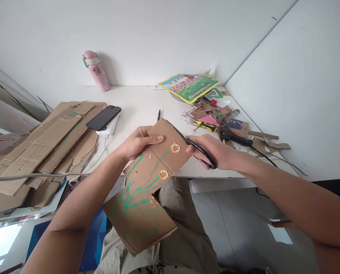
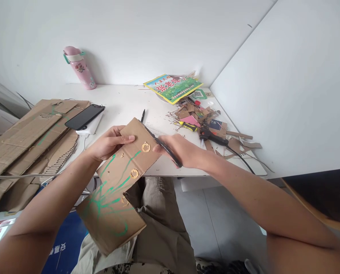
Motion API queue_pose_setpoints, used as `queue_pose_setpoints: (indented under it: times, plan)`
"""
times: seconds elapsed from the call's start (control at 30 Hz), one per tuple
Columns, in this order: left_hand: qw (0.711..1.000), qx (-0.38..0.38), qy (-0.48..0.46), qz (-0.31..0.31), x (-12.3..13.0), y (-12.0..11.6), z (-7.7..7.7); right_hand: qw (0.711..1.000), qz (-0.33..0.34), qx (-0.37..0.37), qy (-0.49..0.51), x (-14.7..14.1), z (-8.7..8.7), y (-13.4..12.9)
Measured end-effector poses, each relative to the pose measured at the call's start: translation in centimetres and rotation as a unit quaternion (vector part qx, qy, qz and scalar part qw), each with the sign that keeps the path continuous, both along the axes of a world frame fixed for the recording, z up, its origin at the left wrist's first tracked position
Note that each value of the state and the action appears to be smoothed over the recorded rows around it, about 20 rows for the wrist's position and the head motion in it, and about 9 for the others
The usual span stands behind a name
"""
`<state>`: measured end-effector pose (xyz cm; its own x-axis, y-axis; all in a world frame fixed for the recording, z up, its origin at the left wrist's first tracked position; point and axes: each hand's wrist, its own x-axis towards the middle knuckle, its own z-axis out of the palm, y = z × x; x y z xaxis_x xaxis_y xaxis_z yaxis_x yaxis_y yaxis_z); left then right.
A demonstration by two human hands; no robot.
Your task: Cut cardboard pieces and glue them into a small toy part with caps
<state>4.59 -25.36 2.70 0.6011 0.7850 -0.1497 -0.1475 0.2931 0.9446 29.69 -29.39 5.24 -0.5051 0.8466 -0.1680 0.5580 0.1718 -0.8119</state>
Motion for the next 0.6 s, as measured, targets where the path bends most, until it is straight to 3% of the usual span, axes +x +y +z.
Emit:
queue_pose_setpoints:
  times: [0.23, 0.37, 0.5, 0.6]
  plan:
    - [0.996, 0.049, 0.062, -0.049, 0.0, -0.1, -0.3, 0.998, -0.006, -0.034, 0.044, -0.2, -0.6, -0.3]
    - [0.968, 0.15, 0.175, -0.094, -1.1, 0.4, 0.1, 0.992, -0.101, 0.058, -0.042, 1.8, -1.2, 2.3]
    - [0.917, 0.253, 0.307, -0.002, -3.1, 1.3, 0.5, 0.939, -0.179, 0.171, -0.24, 5.2, -2.8, 5.2]
    - [0.925, 0.219, 0.298, 0.083, -4.4, 2.4, 0.5, 0.914, -0.203, 0.165, -0.309, 7.4, -4.6, 6.8]
